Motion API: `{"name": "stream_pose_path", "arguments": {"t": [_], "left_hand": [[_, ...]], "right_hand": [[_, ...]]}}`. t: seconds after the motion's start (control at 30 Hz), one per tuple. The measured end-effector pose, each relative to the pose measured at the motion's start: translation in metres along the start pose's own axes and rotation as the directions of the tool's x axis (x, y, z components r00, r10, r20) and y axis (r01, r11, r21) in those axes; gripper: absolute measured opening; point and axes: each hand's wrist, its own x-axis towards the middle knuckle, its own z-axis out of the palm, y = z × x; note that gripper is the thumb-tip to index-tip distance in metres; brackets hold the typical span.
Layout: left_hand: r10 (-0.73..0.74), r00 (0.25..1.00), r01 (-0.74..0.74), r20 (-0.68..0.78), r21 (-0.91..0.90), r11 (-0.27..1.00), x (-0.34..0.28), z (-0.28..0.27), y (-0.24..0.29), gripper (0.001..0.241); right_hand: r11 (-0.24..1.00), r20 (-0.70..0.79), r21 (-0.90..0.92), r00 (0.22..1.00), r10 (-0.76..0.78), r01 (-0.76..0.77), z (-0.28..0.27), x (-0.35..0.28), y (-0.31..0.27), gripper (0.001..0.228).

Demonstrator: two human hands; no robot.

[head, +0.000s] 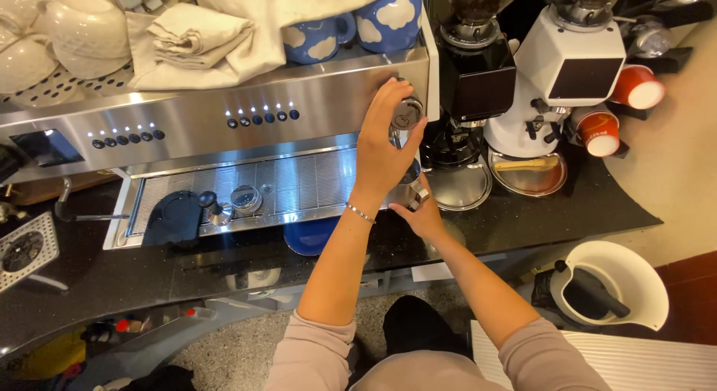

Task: Steam milk and prepare the espresso machine for a drink.

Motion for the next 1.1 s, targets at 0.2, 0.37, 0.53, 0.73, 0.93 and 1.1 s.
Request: {"name": "stream_pose_path", "arguments": {"t": [0.2,0.37,0.53,0.73,0.93,1.1], "left_hand": [[-0.013,1.000,0.013,-0.001,-0.020,1.000,0.000,-0.001,0.003,0.045],[-0.026,1.000,0.026,0.005,-0.017,1.000,0.000,-0.003,0.004,0.044],[-0.027,1.000,0.027,0.010,-0.018,0.999,0.001,-0.004,0.005,0.044],[-0.027,0.999,0.027,0.018,-0.017,0.999,-0.001,-0.002,0.001,0.045],[-0.033,0.999,0.034,0.016,-0.027,0.999,-0.001,-0.004,0.001,0.046],[-0.018,1.000,0.018,0.010,-0.015,1.000,0.001,-0.003,0.002,0.046]], "right_hand": [[1.000,0.007,-0.009,1.000,0.020,-0.020,0.001,0.001,-0.006,0.100],[1.000,0.022,-0.018,1.000,0.020,-0.019,0.001,-0.001,-0.008,0.100],[1.000,0.001,-0.017,1.000,0.010,-0.010,-0.001,-0.001,0.007,0.105],[0.998,-0.004,0.052,1.000,0.030,-0.030,-0.007,-0.005,0.030,0.107],[0.999,0.001,-0.045,1.000,0.015,-0.015,-0.009,-0.006,0.030,0.105],[0.999,0.042,0.044,0.999,0.019,-0.021,-0.006,-0.004,0.015,0.100]]}}
